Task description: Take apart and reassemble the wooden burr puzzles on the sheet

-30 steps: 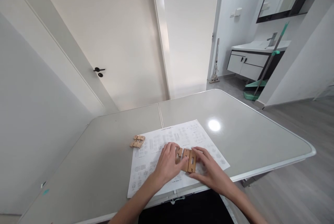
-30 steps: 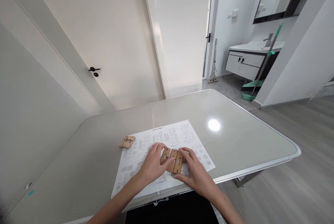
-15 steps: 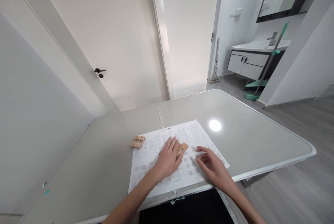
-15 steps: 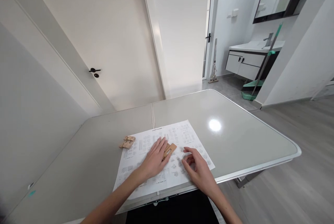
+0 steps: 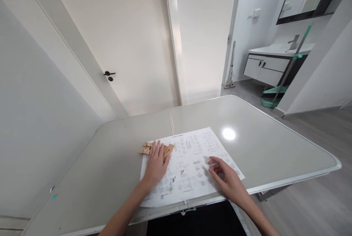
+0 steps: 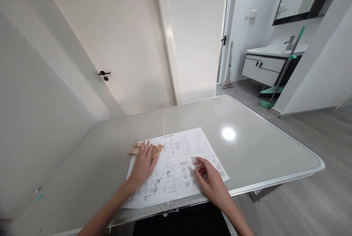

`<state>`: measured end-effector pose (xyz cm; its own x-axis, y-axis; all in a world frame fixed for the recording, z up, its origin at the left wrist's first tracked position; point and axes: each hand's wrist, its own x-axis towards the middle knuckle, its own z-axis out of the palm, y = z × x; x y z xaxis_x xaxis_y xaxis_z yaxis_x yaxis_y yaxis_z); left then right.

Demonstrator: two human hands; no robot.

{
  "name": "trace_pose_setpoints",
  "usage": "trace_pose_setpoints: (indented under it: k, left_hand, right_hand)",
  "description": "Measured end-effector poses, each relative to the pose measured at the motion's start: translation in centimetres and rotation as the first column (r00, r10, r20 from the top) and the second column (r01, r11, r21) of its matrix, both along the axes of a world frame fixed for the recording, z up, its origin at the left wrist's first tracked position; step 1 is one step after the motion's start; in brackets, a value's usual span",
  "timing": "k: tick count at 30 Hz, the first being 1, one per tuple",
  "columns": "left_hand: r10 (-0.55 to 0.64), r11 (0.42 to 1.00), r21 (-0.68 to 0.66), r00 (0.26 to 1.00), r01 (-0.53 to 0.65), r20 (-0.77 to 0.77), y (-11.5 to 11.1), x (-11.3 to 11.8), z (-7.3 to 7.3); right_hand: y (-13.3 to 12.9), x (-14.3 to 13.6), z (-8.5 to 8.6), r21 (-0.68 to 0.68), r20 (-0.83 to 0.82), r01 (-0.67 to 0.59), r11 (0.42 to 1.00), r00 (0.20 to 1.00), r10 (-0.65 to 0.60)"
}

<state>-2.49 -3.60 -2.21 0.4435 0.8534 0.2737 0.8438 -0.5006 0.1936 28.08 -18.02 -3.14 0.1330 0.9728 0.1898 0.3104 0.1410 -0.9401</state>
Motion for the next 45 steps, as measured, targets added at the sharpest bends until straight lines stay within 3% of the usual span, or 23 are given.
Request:
trace_pose_setpoints:
  k: [4, 8, 11, 15, 19, 26, 30, 39, 42, 45]
  left_hand:
    - [0.062, 0.989, 0.131, 0.998, -0.063, 0.011, 0.2, -2.2, 0.7]
    - [-0.048, 0.989, 0.135, 0.994, 0.060, -0.096, 0.9, -4.9, 1.9]
    - [-0.152, 0.983, 0.076, 0.971, 0.168, -0.184, 1.2, -5.6, 3.1]
    - [-0.274, 0.960, -0.017, 0.930, 0.278, -0.244, 1.0, -4.0, 4.4]
    - [-0.362, 0.932, -0.066, 0.900, 0.357, -0.243, 1.3, -1.9, 4.6]
    - [-0.258, 0.965, -0.004, 0.949, 0.261, -0.184, 3.0, 0.3, 2.9]
    - [-0.238, 0.970, 0.006, 0.955, 0.243, -0.178, 3.9, 0.8, 2.9]
    - [-0.397, 0.917, -0.074, 0.882, 0.391, -0.256, 4.8, -5.4, 7.0]
    - [-0.437, 0.898, -0.089, 0.855, 0.430, -0.278, 4.6, -6.2, 7.2]
    - [-0.455, 0.889, -0.097, 0.844, 0.447, -0.285, 4.9, -5.6, 6.5]
  right_hand:
    - [-0.1, 0.0, 0.1, -0.011, 0.000, -0.013, 1.000, 1.000, 0.013]
    - [-0.1, 0.0, 0.1, -0.010, 0.004, -0.018, 1.000, 1.000, 0.018]
    - [-0.1, 0.0, 0.1, -0.002, 0.006, -0.013, 1.000, 1.000, 0.013]
    - [-0.1, -0.1, 0.0, 0.010, 0.012, -0.001, 1.000, 1.000, 0.001]
    - [0.0, 0.0, -0.5, 0.029, 0.023, -0.005, 1.000, 1.000, 0.004]
    - [0.2, 0.0, -1.3, 0.043, 0.024, 0.008, 0.999, 1.000, -0.009]
    - [0.2, 0.1, -1.2, 0.032, 0.021, 0.006, 0.999, 1.000, -0.007]
    - [-0.1, -0.1, -0.6, 0.016, 0.010, -0.002, 1.000, 1.000, 0.002]
    - [-0.1, 0.0, -0.5, 0.014, 0.012, -0.009, 1.000, 1.000, 0.008]
    - [0.0, 0.1, -0.6, 0.007, 0.021, -0.020, 1.000, 1.000, 0.020]
